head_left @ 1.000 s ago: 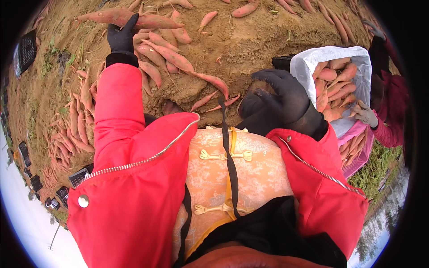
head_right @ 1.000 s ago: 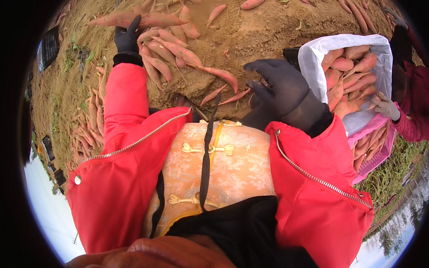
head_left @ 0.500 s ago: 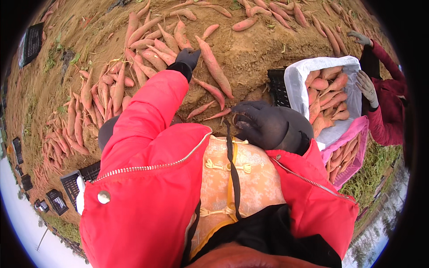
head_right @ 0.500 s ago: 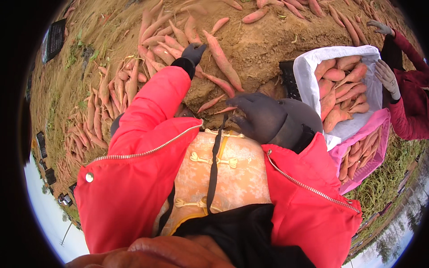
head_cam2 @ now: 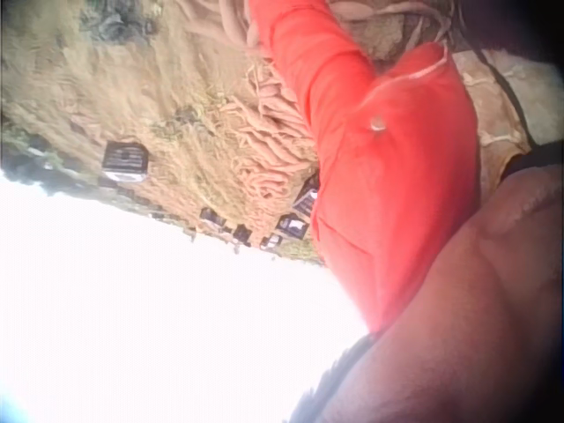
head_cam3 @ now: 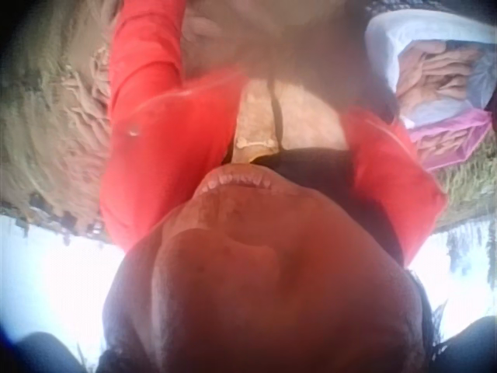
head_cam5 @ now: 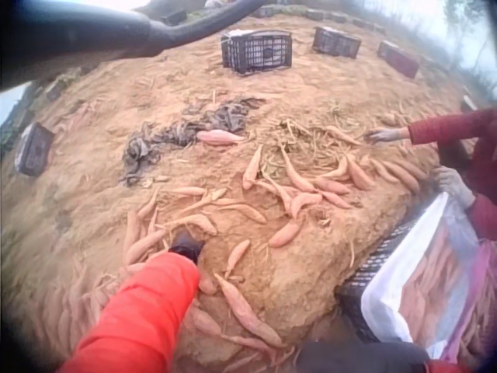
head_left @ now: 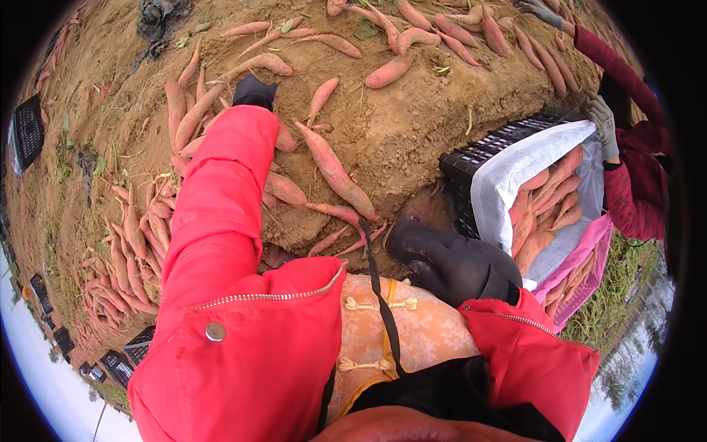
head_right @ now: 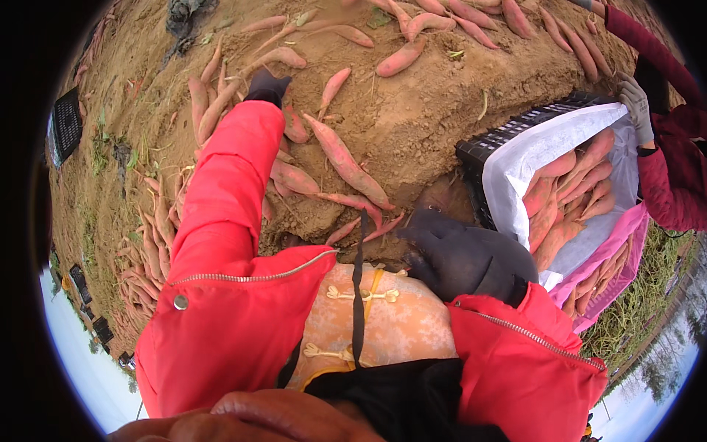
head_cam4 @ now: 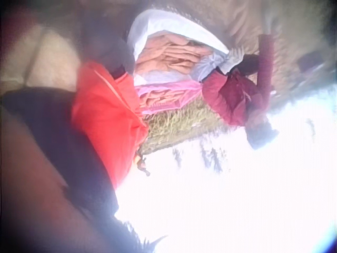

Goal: The person picks up sweet potatoes from the ground and places them into a white-lined crate. They repeatedly reach down, grasp one or more tubers, and deposit them into the container while kneeling on the soil.

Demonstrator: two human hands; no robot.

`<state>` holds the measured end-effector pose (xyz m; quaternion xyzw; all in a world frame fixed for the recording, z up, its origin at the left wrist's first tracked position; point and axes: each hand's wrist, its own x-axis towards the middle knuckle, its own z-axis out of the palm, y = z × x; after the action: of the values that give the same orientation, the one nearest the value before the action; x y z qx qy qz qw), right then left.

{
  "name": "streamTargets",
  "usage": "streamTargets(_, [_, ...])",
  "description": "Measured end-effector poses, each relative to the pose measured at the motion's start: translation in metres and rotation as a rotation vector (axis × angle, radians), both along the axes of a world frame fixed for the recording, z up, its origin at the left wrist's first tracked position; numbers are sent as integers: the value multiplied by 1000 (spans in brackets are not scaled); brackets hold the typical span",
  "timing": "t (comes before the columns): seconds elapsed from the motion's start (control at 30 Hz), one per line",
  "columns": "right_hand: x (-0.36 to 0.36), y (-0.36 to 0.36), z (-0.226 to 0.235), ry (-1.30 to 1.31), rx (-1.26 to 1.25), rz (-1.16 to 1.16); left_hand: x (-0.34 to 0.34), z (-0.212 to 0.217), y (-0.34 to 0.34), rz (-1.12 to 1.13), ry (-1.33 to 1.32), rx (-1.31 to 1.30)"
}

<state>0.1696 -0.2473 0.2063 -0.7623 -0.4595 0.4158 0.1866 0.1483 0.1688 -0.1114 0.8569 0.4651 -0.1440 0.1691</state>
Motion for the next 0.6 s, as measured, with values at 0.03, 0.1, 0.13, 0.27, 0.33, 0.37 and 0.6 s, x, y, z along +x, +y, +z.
streamTargets(0.03, [4, 1, -1, -22, -18, -5, 0, -8, 2, -40, 0, 52])
streamTargets(0.1, [10, 2, -4, -32, -53, -19, -3, -23, 11, 3, -56, -64])
streamTargets(0.13, [11, 2, -5, -21, -69, -24, -5, -30, 15, 25, -102, -87])
streamTargets(0.27, [11, -1, -3, -39, -70, -27, -19, -41, 23, 325, -291, -313])
streamTargets(0.33, [8, -5, 2, -51, -125, -1, -25, -29, 25, 646, -696, -637])
streamTargets(0.37, [6, -7, 5, -44, -160, 35, -34, -18, 21, 890, -841, -774])
streamTargets(0.6, [-27, -29, 3, 111, -51, 1, -82, 139, -14, 712, -1475, -1113])
